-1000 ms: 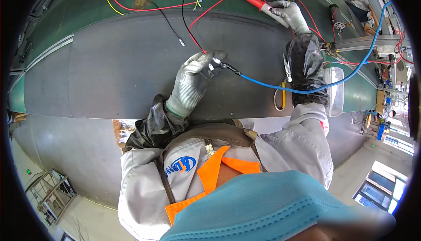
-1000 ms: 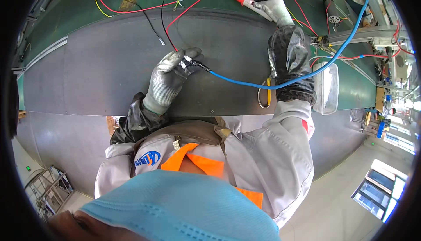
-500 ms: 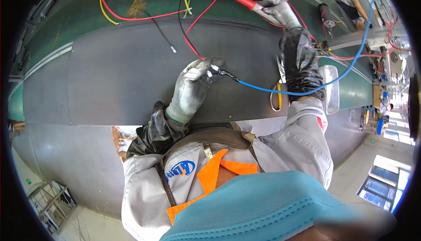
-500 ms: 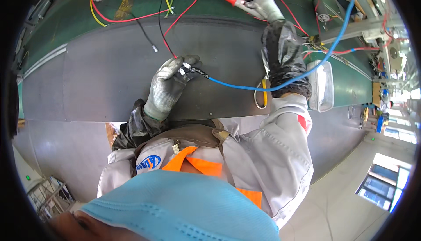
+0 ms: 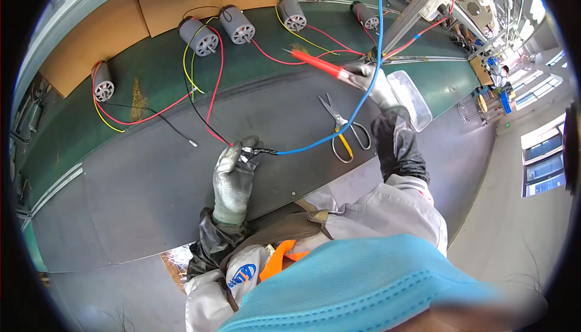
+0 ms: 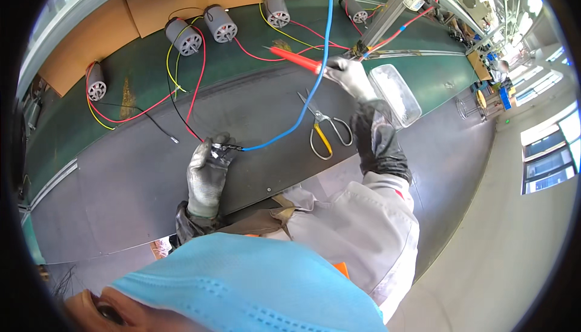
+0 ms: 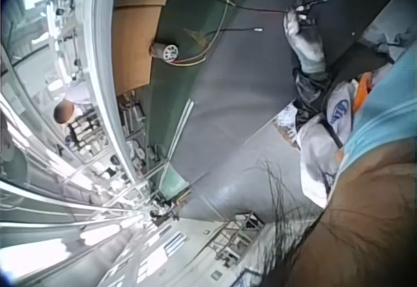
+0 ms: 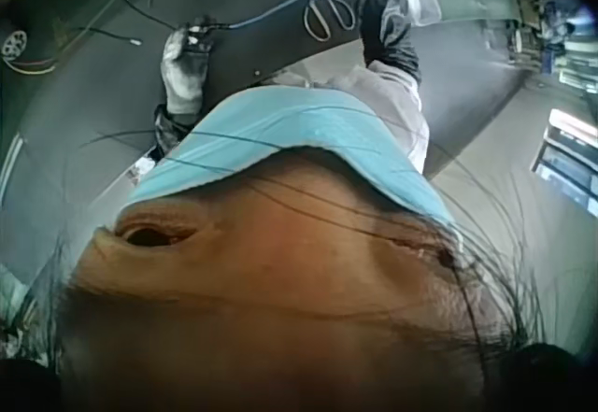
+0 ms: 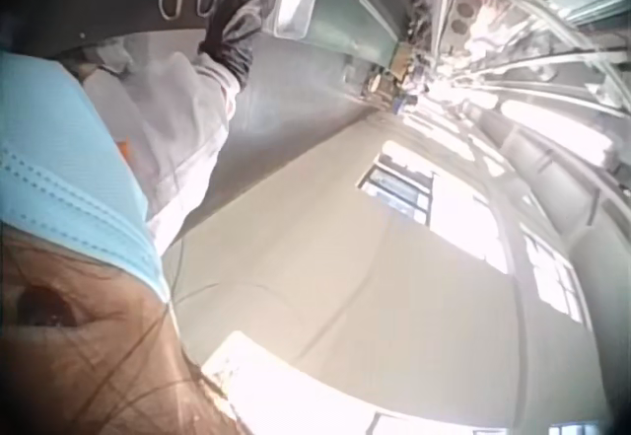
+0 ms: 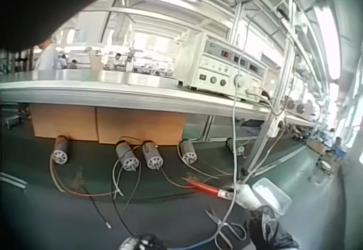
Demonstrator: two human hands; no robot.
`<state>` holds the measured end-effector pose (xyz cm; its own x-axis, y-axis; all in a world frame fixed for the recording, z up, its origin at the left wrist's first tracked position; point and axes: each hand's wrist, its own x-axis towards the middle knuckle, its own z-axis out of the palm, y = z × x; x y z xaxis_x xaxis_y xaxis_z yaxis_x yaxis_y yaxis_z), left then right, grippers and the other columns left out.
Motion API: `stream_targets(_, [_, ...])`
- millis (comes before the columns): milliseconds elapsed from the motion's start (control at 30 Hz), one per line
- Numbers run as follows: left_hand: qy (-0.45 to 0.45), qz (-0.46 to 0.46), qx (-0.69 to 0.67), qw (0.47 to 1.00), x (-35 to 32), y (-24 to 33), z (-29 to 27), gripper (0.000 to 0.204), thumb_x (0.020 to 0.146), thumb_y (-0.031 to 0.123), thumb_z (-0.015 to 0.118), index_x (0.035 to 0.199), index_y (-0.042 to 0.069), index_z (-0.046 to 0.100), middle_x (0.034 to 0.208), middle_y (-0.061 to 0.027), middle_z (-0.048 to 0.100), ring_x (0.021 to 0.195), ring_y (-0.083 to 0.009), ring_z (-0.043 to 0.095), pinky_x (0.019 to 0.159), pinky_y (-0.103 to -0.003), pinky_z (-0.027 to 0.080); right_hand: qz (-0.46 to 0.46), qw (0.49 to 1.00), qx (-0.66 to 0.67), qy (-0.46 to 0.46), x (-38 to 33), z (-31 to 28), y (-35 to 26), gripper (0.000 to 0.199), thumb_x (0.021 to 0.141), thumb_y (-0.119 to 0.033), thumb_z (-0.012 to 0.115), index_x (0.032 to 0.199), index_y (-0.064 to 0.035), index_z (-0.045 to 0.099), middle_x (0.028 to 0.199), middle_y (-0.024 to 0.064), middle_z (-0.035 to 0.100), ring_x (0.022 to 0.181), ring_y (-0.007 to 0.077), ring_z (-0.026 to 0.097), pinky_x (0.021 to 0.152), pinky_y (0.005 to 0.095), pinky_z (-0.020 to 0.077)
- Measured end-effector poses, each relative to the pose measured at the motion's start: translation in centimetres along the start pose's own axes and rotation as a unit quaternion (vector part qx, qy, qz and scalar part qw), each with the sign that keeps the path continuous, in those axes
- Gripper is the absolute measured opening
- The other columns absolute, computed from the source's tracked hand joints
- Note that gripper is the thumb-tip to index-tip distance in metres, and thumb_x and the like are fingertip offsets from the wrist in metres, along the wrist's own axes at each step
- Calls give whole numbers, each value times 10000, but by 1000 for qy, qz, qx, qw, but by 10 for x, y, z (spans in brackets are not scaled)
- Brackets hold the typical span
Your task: The recorder is assembling electric motors by connecting wires and using tools at a production station.
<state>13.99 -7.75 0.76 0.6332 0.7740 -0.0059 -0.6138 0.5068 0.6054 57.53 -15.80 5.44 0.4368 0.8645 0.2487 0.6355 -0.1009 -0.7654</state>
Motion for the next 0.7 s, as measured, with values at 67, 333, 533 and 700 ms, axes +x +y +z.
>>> stream_targets(67, [30,-29,-17,999,2,-1,1,415,1046,295,513,1250,-52,615,1211,-153,670,1093,-231,643,978,-400,513,125,966,-227,-4,-29,-5,-24,349,892,-214,774,1181,-24,728,1034,95,751,946,166,695,841,320,546])
stream_targets(333, [-26,-16,125,992,8,3,-1,309,1051,249,519,1177,-18,612,1216,-186,665,1099,-279,661,1003,-464,521,-261,884,156,-354,-98,107,-163,359,961,-169,680,1295,-41,647,1223,168,694,1061,319,689,916,436,532])
stream_targets(533, [160,123,87,975,25,58,-58,299,1021,283,559,1077,8,661,1136,-151,684,1133,-327,645,983,-505,509,-338,785,385,-347,-60,77,-166,241,1007,-110,577,1164,50,668,1126,181,726,1006,348,696,855,470,550])
stream_targets(700, [137,162,-76,974,11,119,-112,300,999,297,579,1164,62,665,1278,-194,675,1290,-405,566,1068,-545,465,80,967,-166,-177,-12,87,-129,345,972,-235,639,1237,-16,674,997,167,739,888,251,709,821,347,538])
